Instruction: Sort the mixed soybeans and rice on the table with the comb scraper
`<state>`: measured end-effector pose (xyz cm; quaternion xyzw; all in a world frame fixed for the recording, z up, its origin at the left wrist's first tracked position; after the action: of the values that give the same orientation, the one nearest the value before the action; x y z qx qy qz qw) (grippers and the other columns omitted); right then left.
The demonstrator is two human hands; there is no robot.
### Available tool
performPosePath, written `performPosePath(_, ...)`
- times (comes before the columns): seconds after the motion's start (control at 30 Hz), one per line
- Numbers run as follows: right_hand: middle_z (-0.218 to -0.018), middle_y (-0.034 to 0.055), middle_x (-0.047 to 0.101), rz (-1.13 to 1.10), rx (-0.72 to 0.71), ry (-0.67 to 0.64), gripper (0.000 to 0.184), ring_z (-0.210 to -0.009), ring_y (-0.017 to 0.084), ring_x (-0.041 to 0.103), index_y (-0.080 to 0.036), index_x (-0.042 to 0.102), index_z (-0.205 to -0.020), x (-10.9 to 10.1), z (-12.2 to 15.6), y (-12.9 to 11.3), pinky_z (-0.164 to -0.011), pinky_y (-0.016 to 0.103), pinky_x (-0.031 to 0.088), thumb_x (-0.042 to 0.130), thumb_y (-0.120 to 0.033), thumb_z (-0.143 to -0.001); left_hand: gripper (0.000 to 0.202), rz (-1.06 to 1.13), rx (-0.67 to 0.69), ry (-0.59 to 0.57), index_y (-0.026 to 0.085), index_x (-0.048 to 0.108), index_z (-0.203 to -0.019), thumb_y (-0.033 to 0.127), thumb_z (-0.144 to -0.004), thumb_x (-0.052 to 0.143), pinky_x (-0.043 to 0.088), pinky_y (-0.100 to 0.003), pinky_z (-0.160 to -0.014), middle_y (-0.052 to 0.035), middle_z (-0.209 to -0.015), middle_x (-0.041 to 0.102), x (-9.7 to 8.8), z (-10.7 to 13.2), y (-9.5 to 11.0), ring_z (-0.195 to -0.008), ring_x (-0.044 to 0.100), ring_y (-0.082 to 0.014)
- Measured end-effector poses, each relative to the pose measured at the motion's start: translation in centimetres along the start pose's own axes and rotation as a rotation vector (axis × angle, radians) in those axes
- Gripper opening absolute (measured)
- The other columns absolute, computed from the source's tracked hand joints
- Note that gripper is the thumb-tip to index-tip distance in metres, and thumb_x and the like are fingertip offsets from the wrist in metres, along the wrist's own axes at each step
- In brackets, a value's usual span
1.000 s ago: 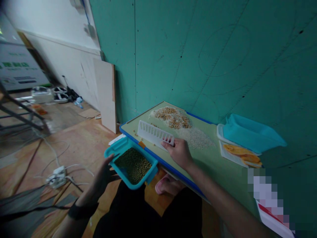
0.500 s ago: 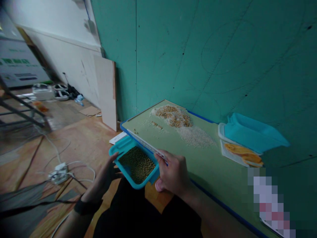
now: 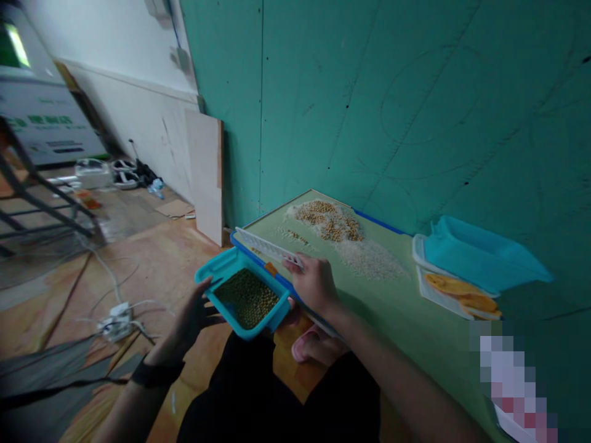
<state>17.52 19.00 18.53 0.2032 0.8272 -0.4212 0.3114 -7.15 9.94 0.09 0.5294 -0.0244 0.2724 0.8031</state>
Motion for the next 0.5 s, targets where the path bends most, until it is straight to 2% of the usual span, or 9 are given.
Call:
performPosePath(0.1,-0.089,0.0073,0.081,-0.065,0.003,-0.024,0.023,-0.08,0.024,0.077,-0.022,0.08,-0.096,-0.6,1.9,-0.4,-0.072,0.032,0.057,0.062,-0.036,-0.094,0.066,0.017,0.029,-0.021,0.02,0.062,-0.127,0.064,-0.079,0.068,0.06,-0.04,-0.07,-0.0094,-0.1,0.071,0.3,0.7,-0.2,-0.078,0.071,-0.0254)
performPosePath(0.13,-0.09,0.0071,0.081,-0.086,0.01,-0.02,0.024,-0.081,0.024,0.077,-0.022,0.08,-0.097,-0.9,2.3,-0.2,-0.074,0.032,0.058,0.062,-0.038,-0.095,0.067,0.029,0.082,-0.062,0.021,0.061,-0.132,0.062,-0.079,0.068,0.06,-0.042,-0.074,-0.0103,-0.105,0.072,0.6,0.9,-0.1,-0.084,0.072,-0.0267)
performPosePath(0.23,-0.093,0.0074,0.081,-0.113,0.045,0.043,0.025,-0.086,0.026,0.077,-0.022,0.079,-0.096,-2.5,1.7,1.5,-0.08,0.035,0.058,0.064,-0.04,-0.092,0.071,0.033,0.161,-0.143,0.021,0.061,-0.136,0.057,-0.076,0.072,0.06,-0.043,-0.079,-0.0131,-0.115,0.072,1.3,1.7,-0.3,-0.094,0.073,-0.0299)
performPosePath(0.33,-0.091,0.0102,0.081,-0.05,0.119,0.173,0.024,-0.088,0.031,0.077,-0.018,0.08,-0.089,-5.3,-0.5,5.1,-0.08,0.038,0.058,0.07,-0.04,-0.084,0.073,0.021,0.108,-0.117,0.021,0.06,-0.137,0.059,-0.076,0.072,0.06,-0.04,-0.074,-0.0132,-0.116,0.073,1.8,2.1,-1.2,-0.09,0.074,-0.029)
performPosePath(0.4,-0.084,0.013,0.08,0.016,0.228,0.241,0.026,-0.084,0.033,0.076,-0.015,0.079,-0.082,-7.1,-1.8,8.3,-0.077,0.041,0.058,0.074,-0.04,-0.076,0.075,0.013,0.03,-0.074,0.021,0.059,-0.139,0.062,-0.078,0.07,0.06,-0.037,-0.07,-0.0134,-0.118,0.074,2.3,2.3,-1.9,-0.09,0.075,-0.0284)
performPosePath(0.5,-0.087,0.014,0.08,-0.07,0.315,0.282,0.032,-0.082,0.032,0.075,-0.012,0.077,-0.085,-8.6,-2.5,12.3,-0.077,0.042,0.057,0.076,-0.042,-0.071,0.071,0.007,-0.09,-0.038,0.02,0.061,-0.137,0.064,-0.081,0.067,0.061,-0.036,-0.069,-0.013,-0.115,0.076,3.4,3.0,-3.1,-0.097,0.075,-0.0298)
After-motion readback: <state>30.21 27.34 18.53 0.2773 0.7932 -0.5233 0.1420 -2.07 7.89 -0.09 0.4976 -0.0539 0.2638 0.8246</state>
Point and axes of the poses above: each hand's wrist, its own z-axis away from the middle knuckle, its own x-axis out of the palm, y = z × x, the point moved 9 cm from there along -z, towards the middle knuckle
